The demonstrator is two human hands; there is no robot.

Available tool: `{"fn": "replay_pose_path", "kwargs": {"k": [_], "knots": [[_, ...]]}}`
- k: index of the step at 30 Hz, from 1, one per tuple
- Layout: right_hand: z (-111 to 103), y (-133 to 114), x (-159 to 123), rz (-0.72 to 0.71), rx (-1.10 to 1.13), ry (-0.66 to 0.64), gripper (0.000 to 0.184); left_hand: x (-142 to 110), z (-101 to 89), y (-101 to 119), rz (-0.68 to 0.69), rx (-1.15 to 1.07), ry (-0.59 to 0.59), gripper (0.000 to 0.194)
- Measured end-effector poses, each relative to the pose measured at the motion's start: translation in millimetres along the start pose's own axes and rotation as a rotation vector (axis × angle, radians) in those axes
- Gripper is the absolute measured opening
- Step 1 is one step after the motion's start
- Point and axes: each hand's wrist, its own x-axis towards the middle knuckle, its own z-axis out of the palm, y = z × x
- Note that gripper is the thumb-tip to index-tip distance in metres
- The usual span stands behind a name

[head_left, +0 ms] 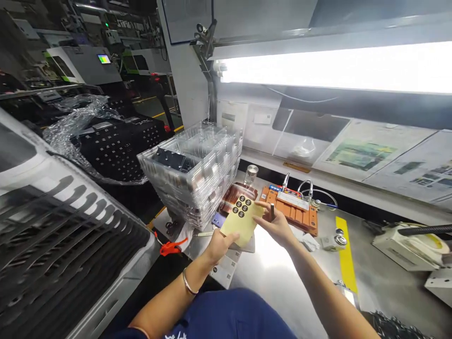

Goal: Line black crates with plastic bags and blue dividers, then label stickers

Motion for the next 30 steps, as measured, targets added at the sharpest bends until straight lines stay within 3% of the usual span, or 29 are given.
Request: {"fn": "replay_pose_path", "kwargs": {"k": [4, 10, 14, 16, 19, 20, 22, 24, 26, 30], "knots": [[-16, -22, 40, -0.007, -0.075, -0.083, 0.070, 42, -2.7, 5, -0.018, 0.006, -0.037, 0.060], [-18, -58, 105, 0.112, -0.070, -0.175, 0.071, 96, -19.6, 45, -0.085, -0.119, -0.321, 0.060], [-16, -73, 147, 0.108, -0.106, -0.151, 0.078, 138, -26.0, 54, -0.110, -0.170, -0.233, 0.052], [-19, -75, 167, 0.128, -0.179, -0.245, 0.066, 156, -27.1, 51, -0.103, -0.199, -0.188, 0.049], [-36, -75, 206, 0.193, -0.407, -0.451, 0.026, 176, -29.8, 45, -0.105, -0.187, -0.175, 0.049], [-45, -76, 223, 0.186, -0.510, -0.445, 0.022, 180, -31.1, 43, -0.113, -0.163, -0.166, 0.049], [-67, -80, 268, 0.077, -0.704, -0.214, 0.020, 187, -33.7, 39, -0.156, -0.097, -0.142, 0.047], [-90, -85, 320, -0.114, -0.829, 0.204, 0.019, 191, -35.5, 34, -0.210, -0.031, -0.134, 0.045], [-109, -85, 370, -0.257, -0.865, 0.484, 0.025, 194, -36.5, 27, -0.245, 0.011, -0.146, 0.043], [-128, -73, 442, -0.364, -0.829, 0.635, 0.034, 198, -40.1, 16, -0.278, 0.030, -0.135, 0.040]]}}
